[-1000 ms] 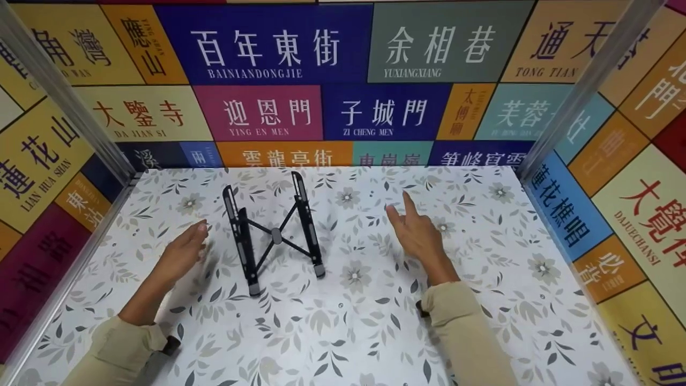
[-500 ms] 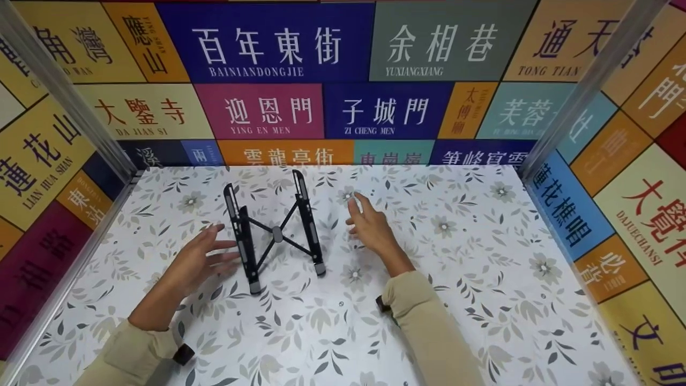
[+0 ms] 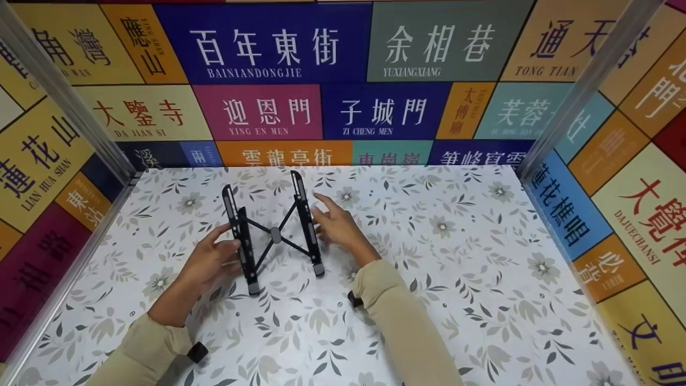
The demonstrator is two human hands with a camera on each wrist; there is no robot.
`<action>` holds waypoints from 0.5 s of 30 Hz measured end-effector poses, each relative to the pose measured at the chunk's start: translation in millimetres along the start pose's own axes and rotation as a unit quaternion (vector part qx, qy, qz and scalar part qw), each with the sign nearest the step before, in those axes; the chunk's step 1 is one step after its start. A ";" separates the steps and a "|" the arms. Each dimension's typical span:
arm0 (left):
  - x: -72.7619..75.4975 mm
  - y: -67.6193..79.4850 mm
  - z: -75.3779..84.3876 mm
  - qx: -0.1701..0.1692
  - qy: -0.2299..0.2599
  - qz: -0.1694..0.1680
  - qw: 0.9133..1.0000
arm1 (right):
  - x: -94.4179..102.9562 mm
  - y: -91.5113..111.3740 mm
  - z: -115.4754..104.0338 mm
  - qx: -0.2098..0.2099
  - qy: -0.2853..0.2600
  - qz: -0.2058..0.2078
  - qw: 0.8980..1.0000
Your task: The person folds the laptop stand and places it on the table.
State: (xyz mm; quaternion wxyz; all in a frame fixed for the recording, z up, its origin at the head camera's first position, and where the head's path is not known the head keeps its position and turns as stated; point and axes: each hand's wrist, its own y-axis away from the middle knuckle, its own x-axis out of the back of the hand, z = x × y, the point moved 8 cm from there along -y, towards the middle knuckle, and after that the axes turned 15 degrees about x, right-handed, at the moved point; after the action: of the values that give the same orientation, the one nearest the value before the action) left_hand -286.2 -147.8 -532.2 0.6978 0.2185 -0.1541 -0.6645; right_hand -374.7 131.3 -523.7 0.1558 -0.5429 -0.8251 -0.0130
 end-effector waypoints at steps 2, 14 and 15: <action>-0.3 -0.9 1.0 -0.011 -0.003 0.007 1.000 | -2.8 -3.5 -2.4 0.021 0.016 -0.010 1.000; -1.9 -4.5 4.5 -0.041 -0.007 0.019 0.999 | -15.2 -9.3 -10.3 0.059 0.001 -0.019 0.998; -2.5 -4.2 4.9 -0.041 -0.010 0.021 0.999 | -14.8 -8.7 -10.1 0.060 0.009 -0.016 0.998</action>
State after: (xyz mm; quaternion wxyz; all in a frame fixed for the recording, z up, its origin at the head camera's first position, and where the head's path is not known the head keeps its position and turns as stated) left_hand -292.4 -145.9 -530.0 0.7181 0.1800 -0.1381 -0.6579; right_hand -374.7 112.6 -516.9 0.1952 -0.5192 -0.8316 0.0287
